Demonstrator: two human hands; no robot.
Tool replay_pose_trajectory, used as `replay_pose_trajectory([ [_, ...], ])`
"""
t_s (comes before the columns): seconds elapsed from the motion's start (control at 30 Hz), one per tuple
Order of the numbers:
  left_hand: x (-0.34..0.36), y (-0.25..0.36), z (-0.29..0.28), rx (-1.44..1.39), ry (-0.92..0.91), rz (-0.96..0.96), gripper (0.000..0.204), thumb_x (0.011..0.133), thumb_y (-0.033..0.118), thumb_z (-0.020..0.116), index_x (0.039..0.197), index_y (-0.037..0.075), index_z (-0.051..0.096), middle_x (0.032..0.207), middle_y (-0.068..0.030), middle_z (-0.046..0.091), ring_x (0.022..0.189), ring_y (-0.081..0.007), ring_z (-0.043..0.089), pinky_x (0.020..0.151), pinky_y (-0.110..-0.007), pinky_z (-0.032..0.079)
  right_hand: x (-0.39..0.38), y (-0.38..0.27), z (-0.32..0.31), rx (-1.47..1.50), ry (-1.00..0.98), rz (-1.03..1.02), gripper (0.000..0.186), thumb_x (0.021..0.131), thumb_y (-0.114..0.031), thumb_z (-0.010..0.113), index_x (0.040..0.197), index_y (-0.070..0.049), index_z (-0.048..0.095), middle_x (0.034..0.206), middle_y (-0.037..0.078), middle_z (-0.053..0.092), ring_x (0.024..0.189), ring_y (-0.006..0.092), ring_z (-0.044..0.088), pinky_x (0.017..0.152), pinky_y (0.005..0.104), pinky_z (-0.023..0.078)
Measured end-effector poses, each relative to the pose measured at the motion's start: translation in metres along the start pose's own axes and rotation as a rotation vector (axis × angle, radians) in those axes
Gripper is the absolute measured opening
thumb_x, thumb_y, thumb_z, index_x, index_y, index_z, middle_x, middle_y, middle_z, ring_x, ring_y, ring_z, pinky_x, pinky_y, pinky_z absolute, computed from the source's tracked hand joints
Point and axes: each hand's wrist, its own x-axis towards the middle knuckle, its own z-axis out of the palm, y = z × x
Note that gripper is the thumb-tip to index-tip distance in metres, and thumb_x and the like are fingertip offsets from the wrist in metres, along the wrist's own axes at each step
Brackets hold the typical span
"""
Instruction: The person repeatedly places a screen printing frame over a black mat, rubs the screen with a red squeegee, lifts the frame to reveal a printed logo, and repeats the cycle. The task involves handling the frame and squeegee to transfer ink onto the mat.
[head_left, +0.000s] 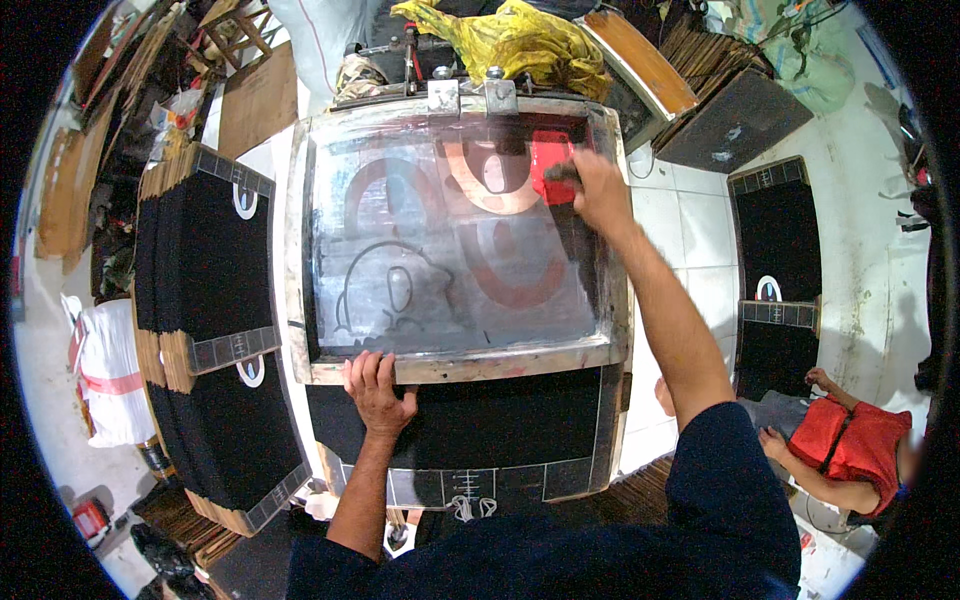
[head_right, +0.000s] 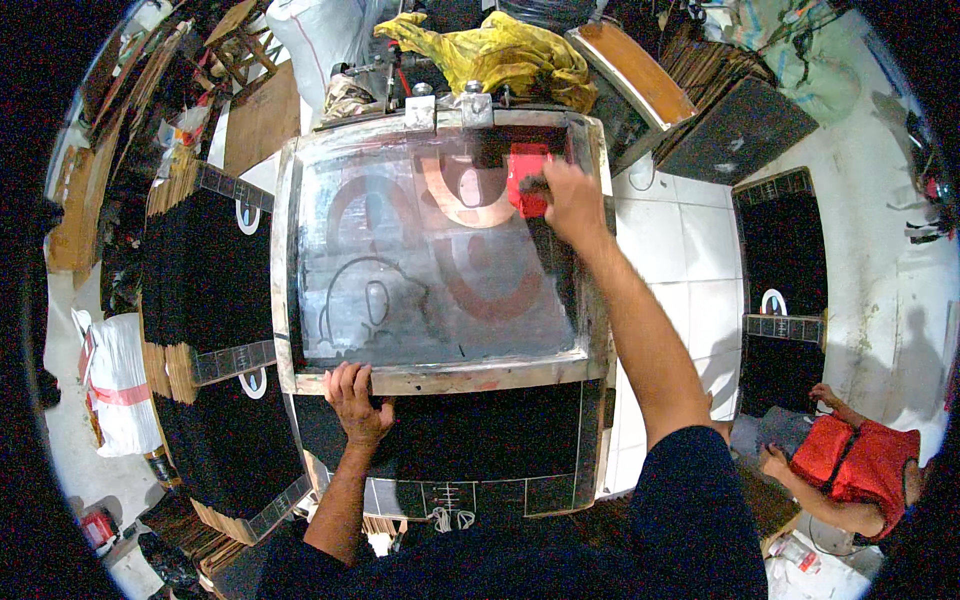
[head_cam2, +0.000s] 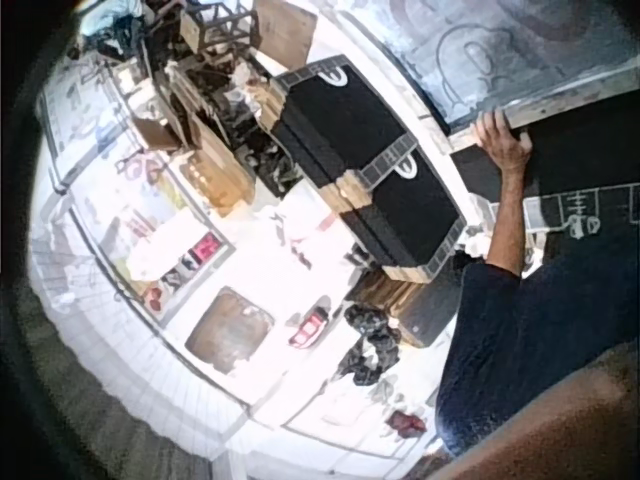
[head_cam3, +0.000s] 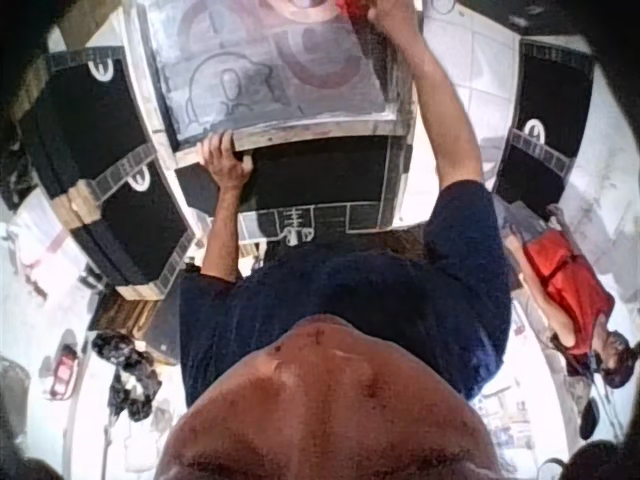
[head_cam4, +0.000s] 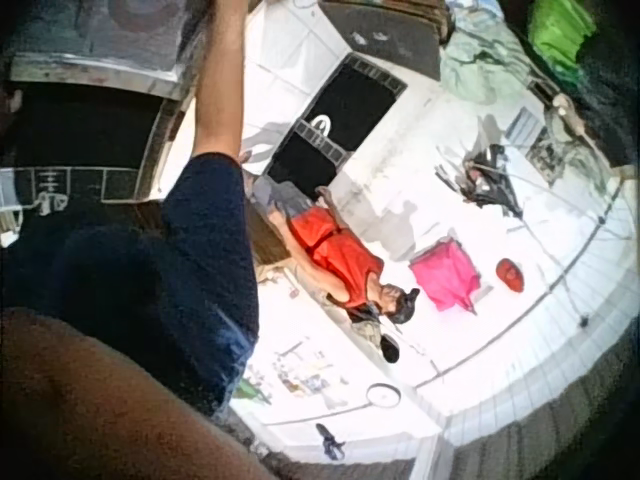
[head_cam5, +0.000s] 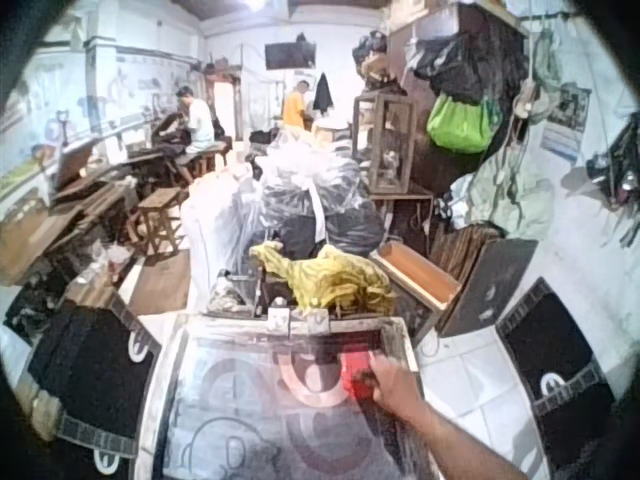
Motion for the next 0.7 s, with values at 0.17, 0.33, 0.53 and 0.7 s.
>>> replay_pose_trajectory([
  [0.17,0.016,0.005,-0.016,-0.014,0.009,0.021,0.058,0.068,0.021,0.078,0.123,0.009,0.062,0.125,-0.0105,0.061,0.126,-0.0347,0.053,0.115,-0.059,0.032,-0.016,-0.009,-0.006,-0.04,-0.043,0.023,0.034,0.073,0.001,0.069,0.104,-0.005,0.058,0.096,0.015,0.065,0.092,0.0393,0.064,0.079,0.0542,0.05],
  [0.33,0.031,0.005,-0.043,-0.113,-0.026,0.077,0.05,0.065,0.015,0.082,0.113,0.005,0.068,0.112,-0.0095,0.066,0.106,-0.0333,0.061,0.099,-0.053,0.04,0.016,0.011,-0.018,0.078,-0.04,-0.026,0.035,0.074,0.0,0.07,0.108,-0.005,0.062,0.103,0.016,0.068,0.1,0.0399,0.066,0.085,0.0527,0.051],
  [0.53,0.036,0.015,-0.056,-0.138,-0.003,0.078,0.052,0.063,0.011,0.083,0.113,0.005,0.068,0.112,-0.0109,0.067,0.107,-0.0331,0.061,0.099,-0.052,0.041,0.022,0.025,-0.031,0.102,-0.386,0.072,0.039,0.079,-0.01,0.078,0.114,-0.005,0.063,0.111,0.019,0.071,0.109,0.0406,0.066,0.09,0.0507,0.052],
  [0.7,0.038,0.018,-0.06,-0.11,-0.044,0.053,0.053,0.065,0.011,0.083,0.115,0.005,0.067,0.115,-0.011,0.066,0.11,-0.0327,0.06,0.1,-0.052,0.041,0.077,0.054,-0.009,0.085,-0.469,-0.01,0.053,0.077,-0.02,0.085,0.123,-0.006,0.063,0.112,0.022,0.071,0.109,0.0415,0.067,0.094,0.0488,0.053],
])
